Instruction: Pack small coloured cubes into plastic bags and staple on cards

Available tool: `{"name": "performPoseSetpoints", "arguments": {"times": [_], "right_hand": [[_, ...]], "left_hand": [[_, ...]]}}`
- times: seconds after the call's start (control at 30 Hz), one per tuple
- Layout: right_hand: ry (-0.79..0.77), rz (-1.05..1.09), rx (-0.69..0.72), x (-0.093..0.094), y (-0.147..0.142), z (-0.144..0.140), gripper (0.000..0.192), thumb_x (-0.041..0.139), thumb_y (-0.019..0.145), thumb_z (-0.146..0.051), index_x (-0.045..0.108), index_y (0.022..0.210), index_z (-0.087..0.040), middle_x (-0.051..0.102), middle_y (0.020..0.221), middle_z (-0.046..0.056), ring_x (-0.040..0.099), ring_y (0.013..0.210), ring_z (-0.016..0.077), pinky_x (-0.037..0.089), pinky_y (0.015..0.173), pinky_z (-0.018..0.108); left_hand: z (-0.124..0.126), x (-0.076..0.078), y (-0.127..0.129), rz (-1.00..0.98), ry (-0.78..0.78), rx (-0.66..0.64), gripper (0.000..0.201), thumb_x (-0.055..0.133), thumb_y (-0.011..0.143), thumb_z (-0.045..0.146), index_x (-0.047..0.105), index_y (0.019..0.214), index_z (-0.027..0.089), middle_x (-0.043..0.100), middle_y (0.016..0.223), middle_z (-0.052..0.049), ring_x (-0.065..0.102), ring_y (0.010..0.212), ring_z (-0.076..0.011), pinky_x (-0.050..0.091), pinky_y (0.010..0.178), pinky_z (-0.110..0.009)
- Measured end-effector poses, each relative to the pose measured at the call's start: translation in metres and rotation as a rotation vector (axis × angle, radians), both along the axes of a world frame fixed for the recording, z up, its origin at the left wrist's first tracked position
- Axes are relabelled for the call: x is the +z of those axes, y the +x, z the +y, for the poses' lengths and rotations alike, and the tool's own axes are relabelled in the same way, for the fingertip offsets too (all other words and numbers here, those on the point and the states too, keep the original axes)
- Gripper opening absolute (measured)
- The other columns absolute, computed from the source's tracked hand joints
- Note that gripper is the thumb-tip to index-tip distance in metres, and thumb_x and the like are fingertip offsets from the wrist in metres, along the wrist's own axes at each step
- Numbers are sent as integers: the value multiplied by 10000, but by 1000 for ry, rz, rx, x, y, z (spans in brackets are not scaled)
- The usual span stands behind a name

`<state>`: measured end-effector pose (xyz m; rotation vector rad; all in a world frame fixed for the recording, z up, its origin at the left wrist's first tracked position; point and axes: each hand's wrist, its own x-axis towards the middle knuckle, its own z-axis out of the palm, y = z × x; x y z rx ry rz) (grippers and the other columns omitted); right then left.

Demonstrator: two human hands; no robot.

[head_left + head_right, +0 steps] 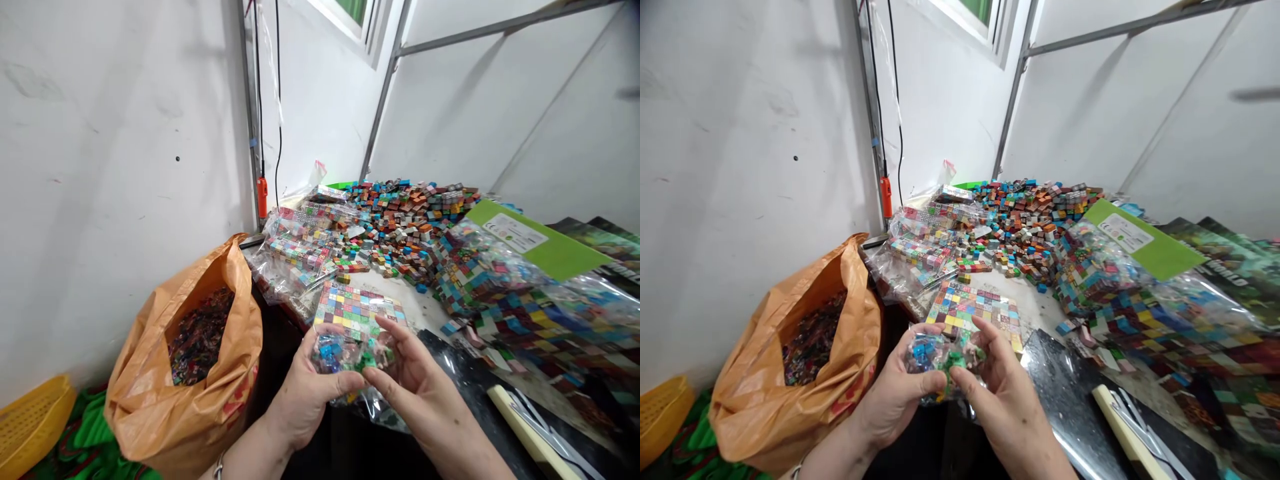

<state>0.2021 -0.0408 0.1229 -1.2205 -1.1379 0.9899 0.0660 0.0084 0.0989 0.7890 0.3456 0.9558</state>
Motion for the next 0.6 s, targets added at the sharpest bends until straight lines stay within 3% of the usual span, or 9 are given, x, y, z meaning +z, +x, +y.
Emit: {"name": "performPoseSetpoints", "arguments": {"times": [0.13,0.27,0.4,0.5,0.6], "right_hand": [[69,-292,-27,-5,2,-3,408,578,767,-264,465,1159,-288,497,1173,40,467,1096,209,416,912,325],[16,-301,-11,-6,-4,-6,340,493,820,-329,445,1153,-282,508,1150,56,493,1065,211,423,904,349],[-3,-351,-74,-6,-15,-4,450,497,801,-381,340,1211,-280,429,1252,66,398,1164,231,324,989,412],[-35,-251,-12,-5,-23,-1,496,503,792,-378,289,1229,-283,424,1268,63,436,1134,220,356,962,404],[-85,-200,16,0,-32,0,531,573,740,-339,317,1201,-275,467,1235,61,472,1096,223,379,933,402]], "left_hand": [[-1,-7,0,21,19,26,479,720,566,21,495,951,194,549,1092,-44,535,961,-198,401,845,-311],[-2,-11,1,19,0,53,434,722,579,48,504,921,203,501,1159,-35,536,950,-191,414,821,-299],[-6,-14,5,-49,4,-47,447,654,712,180,458,1111,222,528,1159,-81,525,1012,-213,383,888,-334],[-7,-15,4,-90,-7,-90,562,570,782,311,313,1282,292,355,1353,-62,396,1182,-235,302,988,-374],[-5,-12,-2,30,100,-84,564,418,842,423,187,1347,325,168,1441,1,184,1301,-214,184,1060,-371]]}}
